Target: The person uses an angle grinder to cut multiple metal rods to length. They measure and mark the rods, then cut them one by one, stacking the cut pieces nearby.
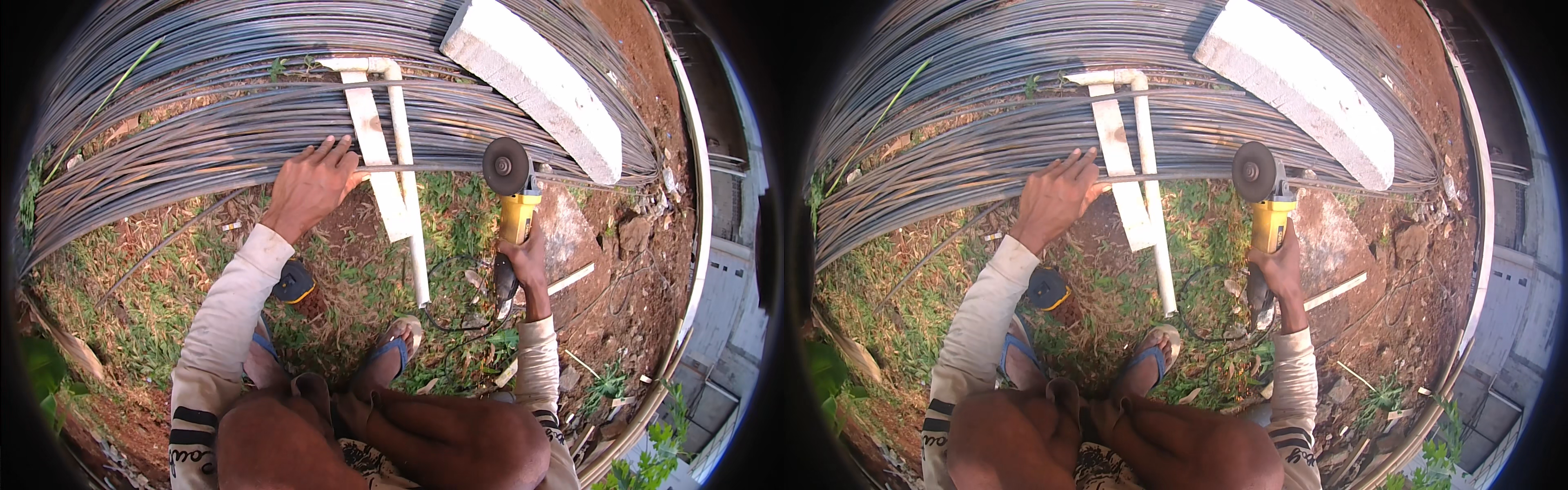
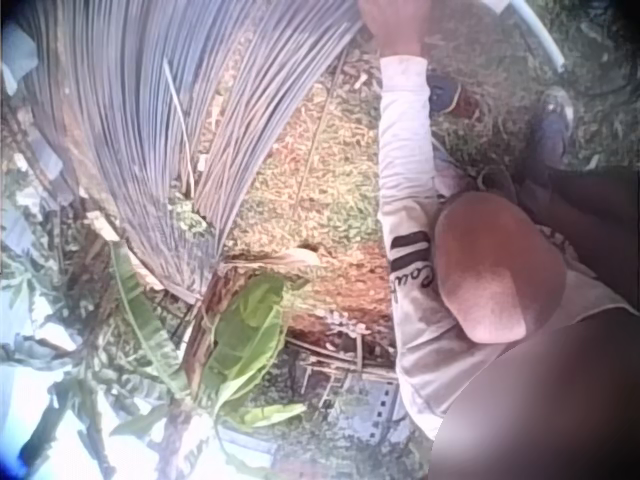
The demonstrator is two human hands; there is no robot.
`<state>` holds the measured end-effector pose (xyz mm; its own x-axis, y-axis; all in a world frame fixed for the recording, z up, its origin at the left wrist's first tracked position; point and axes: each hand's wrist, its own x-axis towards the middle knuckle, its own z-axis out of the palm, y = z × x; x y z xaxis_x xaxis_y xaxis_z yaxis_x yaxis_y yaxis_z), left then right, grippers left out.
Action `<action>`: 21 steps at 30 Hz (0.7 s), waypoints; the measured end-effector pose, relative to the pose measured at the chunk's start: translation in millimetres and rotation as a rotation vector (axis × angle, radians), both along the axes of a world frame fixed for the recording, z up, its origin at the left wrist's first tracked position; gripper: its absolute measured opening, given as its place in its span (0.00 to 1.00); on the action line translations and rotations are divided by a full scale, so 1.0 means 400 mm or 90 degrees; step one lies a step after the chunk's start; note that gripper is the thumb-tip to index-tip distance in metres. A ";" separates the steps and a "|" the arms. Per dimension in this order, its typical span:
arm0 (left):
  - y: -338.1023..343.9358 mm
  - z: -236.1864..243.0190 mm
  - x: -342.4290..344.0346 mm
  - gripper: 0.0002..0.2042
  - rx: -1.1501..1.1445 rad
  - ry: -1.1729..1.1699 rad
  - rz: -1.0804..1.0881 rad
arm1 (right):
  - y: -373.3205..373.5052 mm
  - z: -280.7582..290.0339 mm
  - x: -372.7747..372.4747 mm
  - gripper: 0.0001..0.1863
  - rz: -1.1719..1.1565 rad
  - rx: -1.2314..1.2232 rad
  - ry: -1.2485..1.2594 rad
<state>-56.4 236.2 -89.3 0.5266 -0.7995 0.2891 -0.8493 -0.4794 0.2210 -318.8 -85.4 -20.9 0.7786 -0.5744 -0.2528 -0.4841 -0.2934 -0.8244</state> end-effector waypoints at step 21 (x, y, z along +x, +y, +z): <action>0.001 0.003 -0.008 0.19 -0.015 0.016 0.002 | 0.004 -0.010 -0.019 0.33 0.004 -0.066 0.012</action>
<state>-59.7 236.7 -88.2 0.5361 -0.7909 0.2952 -0.8421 -0.4763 0.2532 -326.5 -83.6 -24.8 0.7782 -0.5930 -0.2069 -0.4966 -0.3794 -0.7806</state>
